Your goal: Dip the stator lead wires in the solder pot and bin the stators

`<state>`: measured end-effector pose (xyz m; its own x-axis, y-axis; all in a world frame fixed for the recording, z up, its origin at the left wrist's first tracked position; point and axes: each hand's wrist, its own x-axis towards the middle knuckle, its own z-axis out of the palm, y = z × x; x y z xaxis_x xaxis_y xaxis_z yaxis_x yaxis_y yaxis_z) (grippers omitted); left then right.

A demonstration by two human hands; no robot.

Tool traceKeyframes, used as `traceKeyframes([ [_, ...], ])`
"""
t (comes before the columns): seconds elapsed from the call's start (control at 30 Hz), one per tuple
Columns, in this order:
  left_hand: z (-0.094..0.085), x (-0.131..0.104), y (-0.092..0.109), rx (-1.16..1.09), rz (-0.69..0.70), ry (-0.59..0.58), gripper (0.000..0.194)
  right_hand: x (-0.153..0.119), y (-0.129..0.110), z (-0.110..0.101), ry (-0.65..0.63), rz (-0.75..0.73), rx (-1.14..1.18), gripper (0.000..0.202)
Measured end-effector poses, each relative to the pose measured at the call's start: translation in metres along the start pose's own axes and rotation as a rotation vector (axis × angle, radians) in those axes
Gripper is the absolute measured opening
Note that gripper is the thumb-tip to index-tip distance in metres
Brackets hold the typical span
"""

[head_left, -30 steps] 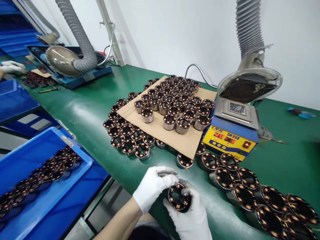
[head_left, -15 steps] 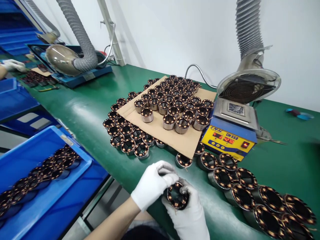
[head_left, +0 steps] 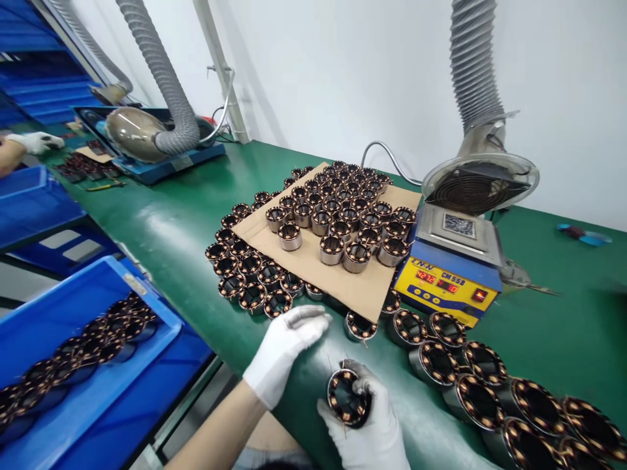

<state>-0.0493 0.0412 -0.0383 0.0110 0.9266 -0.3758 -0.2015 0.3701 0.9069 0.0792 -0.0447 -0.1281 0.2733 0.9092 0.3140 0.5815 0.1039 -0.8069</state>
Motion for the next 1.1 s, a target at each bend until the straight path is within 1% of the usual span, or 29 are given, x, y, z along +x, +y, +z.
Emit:
traceKeyframes([
  [0.03,-0.003,-0.002,0.001,0.059,-0.033,-0.074,0.038,0.0,0.0,0.0,0.008,-0.008,-0.011,0.054],
  [0.07,-0.005,-0.004,0.002,0.135,-0.07,-0.158,0.035,0.0,0.0,0.001,0.014,-0.014,-0.021,0.054],
  [0.13,-0.004,-0.008,0.003,0.271,-0.121,-0.286,0.02,0.0,0.0,0.0,0.01,-0.022,-0.034,0.052],
  [0.2,0.0,-0.007,0.005,0.332,-0.14,-0.335,0.013,0.0,0.001,0.0,-0.008,-0.024,-0.041,0.051],
  [0.3,0.005,0.002,0.012,0.354,-0.186,-0.382,0.012,0.0,0.003,-0.001,-0.024,-0.023,-0.043,0.052],
  [0.33,0.005,0.005,0.016,0.364,-0.184,-0.376,0.011,0.0,0.003,-0.001,-0.022,-0.027,-0.039,0.051],
  [0.4,0.002,0.011,0.021,0.368,-0.133,-0.295,0.015,0.001,0.003,-0.001,-0.016,-0.046,-0.024,0.049],
  [0.47,-0.001,0.011,0.022,0.365,-0.054,-0.177,0.026,0.002,0.003,-0.001,-0.005,-0.071,-0.019,0.048],
  [0.5,-0.002,0.009,0.022,0.376,-0.024,-0.154,0.035,0.002,0.002,-0.001,0.001,-0.085,-0.027,0.047],
  [0.53,-0.002,0.006,0.02,0.4,-0.015,-0.169,0.044,0.003,0.001,-0.001,0.008,-0.099,-0.037,0.046],
  [0.6,0.0,-0.002,0.012,0.455,-0.036,-0.27,0.053,0.004,-0.001,-0.002,0.019,-0.116,-0.067,0.047],
  [0.63,0.003,-0.006,0.008,0.472,-0.046,-0.308,0.052,0.004,-0.002,-0.002,0.019,-0.116,-0.085,0.048],
  [0.67,0.005,-0.01,0.003,0.477,-0.051,-0.313,0.048,0.004,-0.002,-0.003,0.017,-0.113,-0.103,0.05],
  [0.73,0.01,-0.014,-0.006,0.454,-0.049,-0.241,0.036,0.004,-0.004,-0.004,0.012,-0.106,-0.132,0.053],
  [0.8,0.014,-0.015,-0.011,0.428,-0.047,-0.154,0.028,0.004,-0.004,-0.005,0.01,-0.112,-0.138,0.052],
  [0.87,0.017,-0.015,-0.013,0.418,-0.048,-0.116,0.025,0.004,-0.002,-0.005,0.011,-0.117,-0.121,0.051],
  [0.93,0.017,-0.016,-0.011,0.437,-0.032,-0.105,0.021,0.003,0.001,-0.005,0.006,-0.112,-0.094,0.051],
  [1.0,0.016,-0.017,-0.007,0.472,-0.022,-0.126,0.022,0.002,0.005,-0.003,0.006,-0.105,-0.05,0.051],
  [1.03,0.014,-0.018,-0.005,0.485,-0.02,-0.141,0.026,0.001,0.006,-0.003,0.005,-0.095,-0.034,0.052],
  [1.1,0.008,-0.021,-0.005,0.506,-0.014,-0.15,0.041,-0.002,0.006,-0.002,0.002,-0.044,-0.038,0.057],
])
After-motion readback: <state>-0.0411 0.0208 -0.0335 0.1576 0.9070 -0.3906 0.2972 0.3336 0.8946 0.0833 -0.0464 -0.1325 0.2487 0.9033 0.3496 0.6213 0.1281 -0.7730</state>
